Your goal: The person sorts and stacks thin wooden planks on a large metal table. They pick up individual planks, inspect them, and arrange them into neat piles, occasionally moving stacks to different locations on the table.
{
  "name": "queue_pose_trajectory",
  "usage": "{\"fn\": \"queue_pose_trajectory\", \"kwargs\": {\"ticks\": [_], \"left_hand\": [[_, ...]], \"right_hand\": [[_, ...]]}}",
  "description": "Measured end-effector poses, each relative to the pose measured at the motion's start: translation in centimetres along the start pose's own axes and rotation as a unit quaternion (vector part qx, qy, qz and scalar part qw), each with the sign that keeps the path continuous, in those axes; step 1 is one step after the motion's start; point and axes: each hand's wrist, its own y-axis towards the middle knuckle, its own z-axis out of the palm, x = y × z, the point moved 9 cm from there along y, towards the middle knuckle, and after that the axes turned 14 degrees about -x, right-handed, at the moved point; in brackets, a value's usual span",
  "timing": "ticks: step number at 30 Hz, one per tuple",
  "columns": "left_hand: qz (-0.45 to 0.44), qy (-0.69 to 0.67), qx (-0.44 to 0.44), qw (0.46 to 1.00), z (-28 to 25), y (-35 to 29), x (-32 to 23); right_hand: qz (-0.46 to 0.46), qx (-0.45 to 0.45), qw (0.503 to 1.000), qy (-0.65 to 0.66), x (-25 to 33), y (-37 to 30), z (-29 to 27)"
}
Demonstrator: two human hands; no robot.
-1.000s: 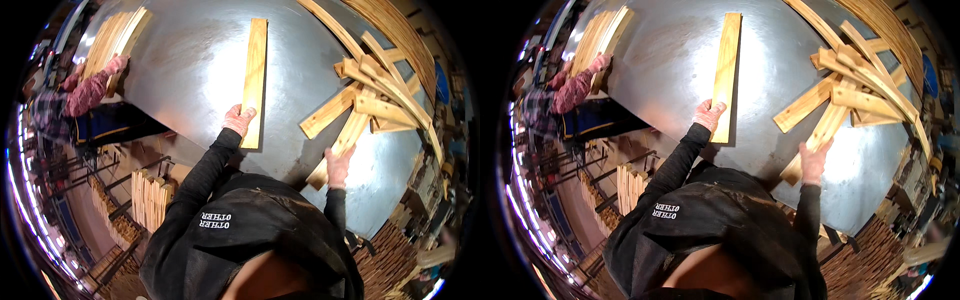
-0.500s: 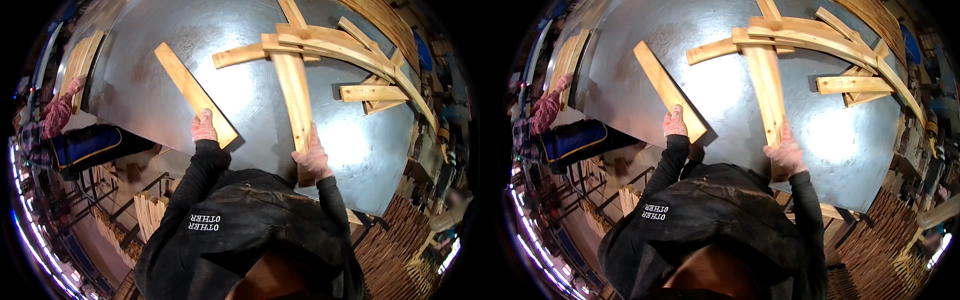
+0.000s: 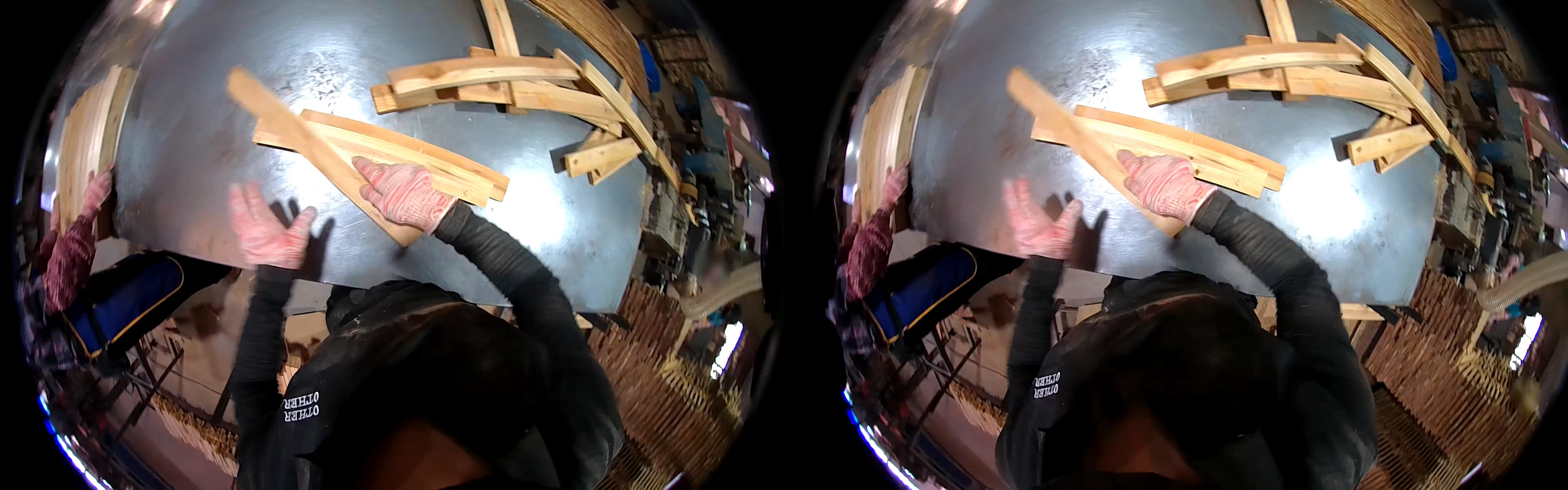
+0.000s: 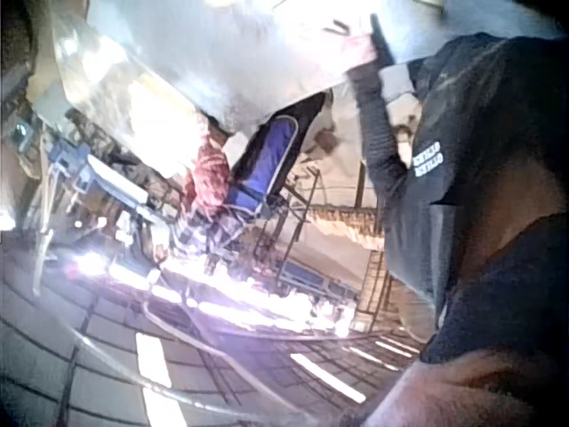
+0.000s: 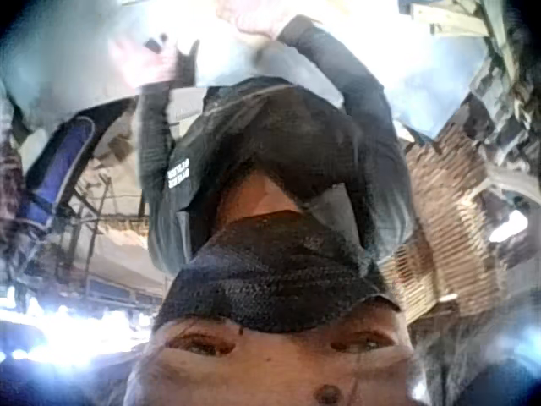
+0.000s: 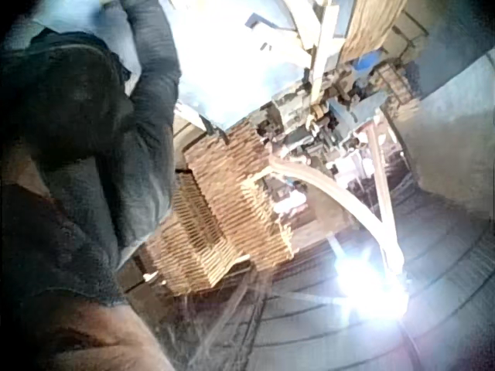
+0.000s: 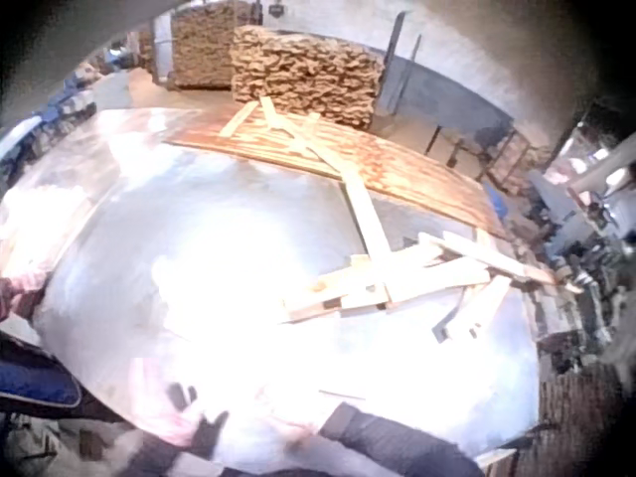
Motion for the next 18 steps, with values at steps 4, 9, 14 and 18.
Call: {"fn": "queue_pose_trajectory", "kwargs": {"ticks": [4,9,14,18], "left_hand": [[0.401,0.115,0.181,0.891,1.4,7.1,-5.0],[0.199,0.151,0.274,0.929,2.2,6.5,5.6],[-0.281,0.183,0.133,0.933,-3.3,8.4,22.8],[-0.268,0.167,0.164,0.934,-1.5,6.5,30.3]], "right_hand": [[-0.175,0.217,0.957,-0.081,6.5,-0.2,-2.6],[-0.225,-0.226,0.943,-0.094,-3.8,5.4,-13.5],[0.111,-0.284,0.905,-0.296,-25.6,4.9,-23.6],[0.228,-0.190,0.881,-0.368,-36.5,2.4,-26.4]]}}
